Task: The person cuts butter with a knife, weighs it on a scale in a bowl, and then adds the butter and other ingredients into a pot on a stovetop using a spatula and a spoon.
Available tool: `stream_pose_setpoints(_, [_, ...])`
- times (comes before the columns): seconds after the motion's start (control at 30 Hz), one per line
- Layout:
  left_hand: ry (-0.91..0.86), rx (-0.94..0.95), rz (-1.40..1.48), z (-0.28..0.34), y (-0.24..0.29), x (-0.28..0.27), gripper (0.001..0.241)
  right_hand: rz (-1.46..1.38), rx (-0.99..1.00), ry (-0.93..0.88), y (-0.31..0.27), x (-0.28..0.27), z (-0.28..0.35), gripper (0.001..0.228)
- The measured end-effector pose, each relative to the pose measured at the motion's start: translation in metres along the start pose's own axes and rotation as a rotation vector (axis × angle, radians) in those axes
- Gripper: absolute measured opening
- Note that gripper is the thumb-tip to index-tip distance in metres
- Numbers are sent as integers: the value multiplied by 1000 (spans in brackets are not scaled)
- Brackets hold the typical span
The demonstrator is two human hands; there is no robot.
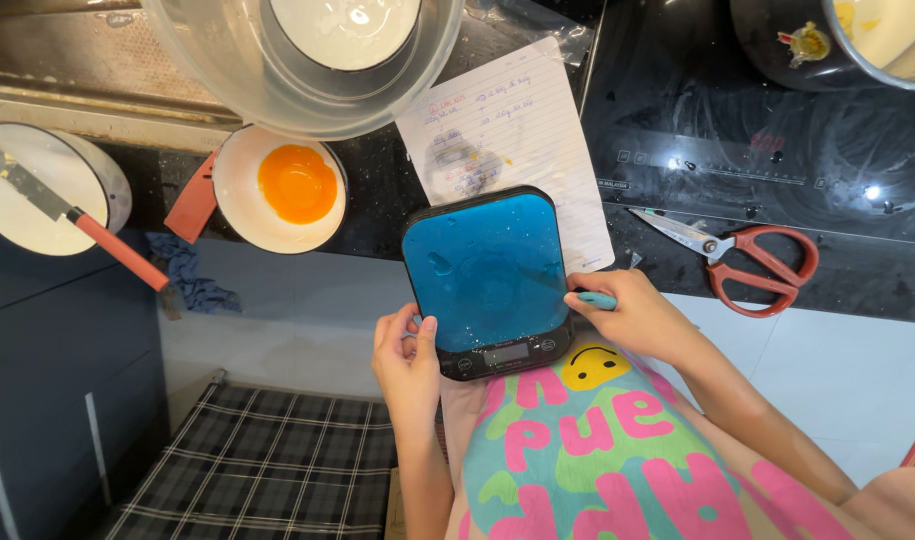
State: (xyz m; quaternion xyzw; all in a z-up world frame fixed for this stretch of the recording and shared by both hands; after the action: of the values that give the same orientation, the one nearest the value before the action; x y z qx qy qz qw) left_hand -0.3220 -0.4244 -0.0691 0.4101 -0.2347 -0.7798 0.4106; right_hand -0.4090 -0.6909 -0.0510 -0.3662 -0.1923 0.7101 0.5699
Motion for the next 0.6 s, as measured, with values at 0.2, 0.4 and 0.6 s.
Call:
stream_pose_setpoints(0.2, [21,-21,2,2,-5,-12,26,30,57,-61,-9,10,-4,21])
stream_pose_setpoints(0.4, [46,-33,30,6,-15,-25,27,-1,4,-82,-22,19,-6,19])
stream_pose_setpoints(0.6, [49,-2,60,3,-18,-24,28,29,59,-73,-20,20,-5,20])
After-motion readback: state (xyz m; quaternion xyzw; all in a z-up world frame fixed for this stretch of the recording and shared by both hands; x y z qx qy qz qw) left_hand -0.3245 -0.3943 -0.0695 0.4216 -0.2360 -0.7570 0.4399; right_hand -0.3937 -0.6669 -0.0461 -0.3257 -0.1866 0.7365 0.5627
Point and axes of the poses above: each hand's wrist, its own z-axis away from the middle knuckle, its own x-axis out of the palm, y = z × x, the point moved 3 cm from there along -z, towards the middle knuckle, and after that the axes turned 7 degrees about -z, right-handed, at the moved point
